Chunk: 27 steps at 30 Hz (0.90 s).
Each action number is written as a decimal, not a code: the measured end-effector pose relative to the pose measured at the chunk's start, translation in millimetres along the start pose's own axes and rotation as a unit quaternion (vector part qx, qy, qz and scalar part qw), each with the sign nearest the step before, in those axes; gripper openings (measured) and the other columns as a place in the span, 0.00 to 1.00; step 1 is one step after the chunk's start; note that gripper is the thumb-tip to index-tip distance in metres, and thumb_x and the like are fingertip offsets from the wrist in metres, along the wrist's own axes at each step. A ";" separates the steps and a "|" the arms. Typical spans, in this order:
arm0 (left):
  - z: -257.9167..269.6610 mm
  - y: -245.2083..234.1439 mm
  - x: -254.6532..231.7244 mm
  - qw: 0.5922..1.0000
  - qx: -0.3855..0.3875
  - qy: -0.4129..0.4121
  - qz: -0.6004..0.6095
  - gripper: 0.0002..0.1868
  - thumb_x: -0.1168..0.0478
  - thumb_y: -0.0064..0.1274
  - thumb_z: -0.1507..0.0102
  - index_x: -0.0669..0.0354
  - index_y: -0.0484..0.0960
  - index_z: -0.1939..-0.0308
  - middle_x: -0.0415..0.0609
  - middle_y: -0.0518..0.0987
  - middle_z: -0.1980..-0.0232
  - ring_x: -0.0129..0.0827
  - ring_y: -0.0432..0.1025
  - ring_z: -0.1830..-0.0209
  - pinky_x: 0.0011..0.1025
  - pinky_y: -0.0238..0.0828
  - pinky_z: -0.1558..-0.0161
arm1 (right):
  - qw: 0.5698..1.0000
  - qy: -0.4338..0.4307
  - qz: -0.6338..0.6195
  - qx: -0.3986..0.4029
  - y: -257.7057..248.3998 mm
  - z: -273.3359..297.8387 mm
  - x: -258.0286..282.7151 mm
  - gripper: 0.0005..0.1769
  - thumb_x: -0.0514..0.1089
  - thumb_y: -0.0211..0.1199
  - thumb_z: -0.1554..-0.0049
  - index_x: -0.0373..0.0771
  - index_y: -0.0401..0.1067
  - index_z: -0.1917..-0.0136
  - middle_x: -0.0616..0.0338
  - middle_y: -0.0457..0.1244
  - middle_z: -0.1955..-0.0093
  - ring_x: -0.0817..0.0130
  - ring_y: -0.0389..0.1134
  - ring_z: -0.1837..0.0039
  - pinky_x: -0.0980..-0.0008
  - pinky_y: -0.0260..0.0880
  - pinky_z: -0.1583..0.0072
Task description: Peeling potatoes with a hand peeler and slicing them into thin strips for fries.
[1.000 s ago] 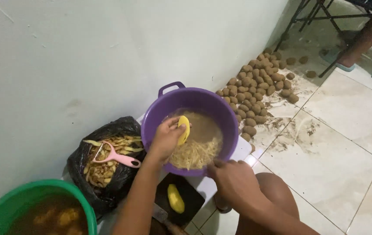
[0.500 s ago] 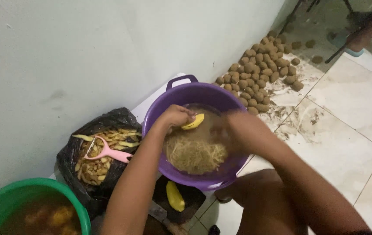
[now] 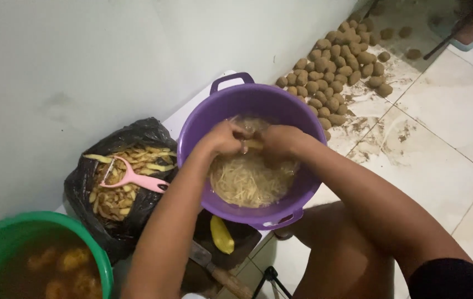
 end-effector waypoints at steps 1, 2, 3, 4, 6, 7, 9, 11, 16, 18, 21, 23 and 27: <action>10.9 -2.0 -2.8 1.000 0.002 -0.001 0.001 0.26 0.65 0.64 0.47 0.51 0.86 0.43 0.59 0.78 0.34 0.58 0.68 0.31 0.47 0.63 0.30 | 1.000 0.001 0.000 0.003 11.6 -10.8 -9.6 0.18 0.51 0.63 0.45 0.33 0.81 0.54 0.43 0.72 0.58 0.45 0.76 0.51 0.53 0.76 0.51; 22.3 -1.7 -12.0 0.998 0.016 0.031 -0.058 0.27 0.65 0.62 0.48 0.52 0.85 0.43 0.55 0.80 0.36 0.54 0.70 0.32 0.45 0.65 0.31 | 0.999 -0.010 0.029 0.036 29.2 -21.0 -16.8 0.19 0.50 0.62 0.46 0.32 0.80 0.52 0.41 0.72 0.55 0.43 0.75 0.48 0.50 0.75 0.48; 35.0 -3.6 -20.4 0.991 0.026 0.062 -0.118 0.28 0.66 0.60 0.49 0.54 0.85 0.43 0.52 0.82 0.38 0.50 0.72 0.33 0.42 0.67 0.31 | 0.996 -0.025 0.060 0.067 45.1 -32.2 -22.4 0.21 0.49 0.62 0.47 0.30 0.80 0.50 0.38 0.72 0.53 0.41 0.75 0.46 0.48 0.75 0.46; 35.4 -0.6 -21.4 0.991 0.025 0.061 -0.118 0.28 0.66 0.60 0.49 0.54 0.85 0.43 0.52 0.82 0.38 0.50 0.72 0.33 0.42 0.67 0.31 | 0.996 -0.026 0.060 0.067 44.5 -35.0 -26.0 0.21 0.49 0.62 0.47 0.30 0.80 0.50 0.38 0.72 0.53 0.41 0.75 0.46 0.48 0.75 0.46; 36.0 6.3 -31.9 0.991 0.028 0.097 -0.093 0.31 0.56 0.67 0.47 0.65 0.82 0.41 0.63 0.82 0.39 0.57 0.73 0.35 0.47 0.68 0.32 | 0.995 -0.046 -0.016 0.092 47.4 -40.1 -29.5 0.22 0.50 0.58 0.44 0.28 0.78 0.49 0.35 0.71 0.50 0.39 0.73 0.42 0.45 0.73 0.42; 12.2 17.1 -12.5 0.991 0.030 0.097 -0.093 0.31 0.56 0.67 0.47 0.65 0.82 0.41 0.63 0.82 0.39 0.57 0.73 0.35 0.47 0.68 0.32 | 0.995 -0.045 -0.018 0.093 45.7 -37.4 -25.9 0.22 0.50 0.58 0.44 0.28 0.78 0.49 0.35 0.71 0.50 0.39 0.73 0.42 0.45 0.73 0.42; -32.0 27.6 13.5 0.972 -0.045 0.152 -0.174 0.11 0.55 0.69 0.49 0.50 0.91 0.64 0.51 0.88 0.59 0.51 0.80 0.50 0.44 0.77 0.47 | 0.991 -0.060 -0.058 0.105 43.2 -31.4 -15.0 0.20 0.46 0.52 0.43 0.32 0.77 0.48 0.40 0.72 0.52 0.43 0.75 0.46 0.50 0.73 0.46; -38.2 23.0 17.9 0.978 -0.060 0.121 -0.158 0.08 0.59 0.67 0.49 0.47 0.91 0.66 0.48 0.87 0.61 0.48 0.81 0.52 0.41 0.76 0.47 | 0.989 -0.092 -0.022 0.118 39.2 -29.4 -11.5 0.21 0.43 0.54 0.46 0.29 0.75 0.44 0.34 0.70 0.49 0.38 0.73 0.43 0.46 0.72 0.43; 3.9 -4.7 -5.5 0.991 -0.012 0.084 -0.104 0.11 0.62 0.63 0.44 0.52 0.90 0.57 0.53 0.87 0.54 0.49 0.79 0.45 0.43 0.74 0.43 | 0.986 -0.051 -0.073 0.142 19.0 -4.9 -6.9 0.24 0.51 0.50 0.41 0.33 0.75 0.42 0.36 0.71 0.47 0.41 0.73 0.40 0.49 0.73 0.41; 26.8 -9.4 -22.6 0.992 0.056 0.076 -0.082 0.20 0.65 0.54 0.46 0.48 0.89 0.51 0.48 0.87 0.48 0.48 0.77 0.39 0.44 0.70 0.35 | 0.992 -0.021 -0.054 0.115 12.2 -6.4 -13.9 0.20 0.44 0.52 0.43 0.36 0.75 0.42 0.40 0.72 0.51 0.44 0.75 0.44 0.49 0.74 0.44; 5.4 7.1 -2.9 0.996 0.034 0.064 -0.044 0.19 0.45 0.70 0.49 0.44 0.91 0.57 0.46 0.88 0.53 0.45 0.80 0.47 0.36 0.73 0.44 | 0.988 -0.027 -0.098 0.112 35.2 -34.4 -27.0 0.24 0.48 0.49 0.37 0.38 0.73 0.33 0.38 0.70 0.41 0.40 0.70 0.35 0.46 0.69 0.37; -8.0 5.7 4.2 0.997 0.029 0.062 -0.048 0.16 0.46 0.70 0.47 0.39 0.91 0.58 0.43 0.88 0.54 0.43 0.80 0.47 0.36 0.74 0.44 | 0.988 -0.027 -0.099 0.112 37.4 -31.8 -29.0 0.24 0.52 0.49 0.35 0.41 0.72 0.31 0.40 0.70 0.40 0.41 0.69 0.34 0.46 0.69 0.36; 14.1 -6.1 -4.4 0.998 0.053 0.044 -0.011 0.11 0.60 0.64 0.41 0.43 0.90 0.55 0.51 0.87 0.50 0.46 0.79 0.45 0.38 0.72 0.41 | 0.988 -0.018 -0.108 0.107 18.2 -9.0 -17.3 0.26 0.56 0.49 0.34 0.44 0.69 0.28 0.39 0.66 0.34 0.40 0.64 0.29 0.45 0.65 0.30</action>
Point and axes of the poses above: each hand's wrist, its own z-axis away from the middle knuckle, its own y-axis out of the palm, x = y × z, the point moved 10 cm from there along -z, towards the middle knuckle
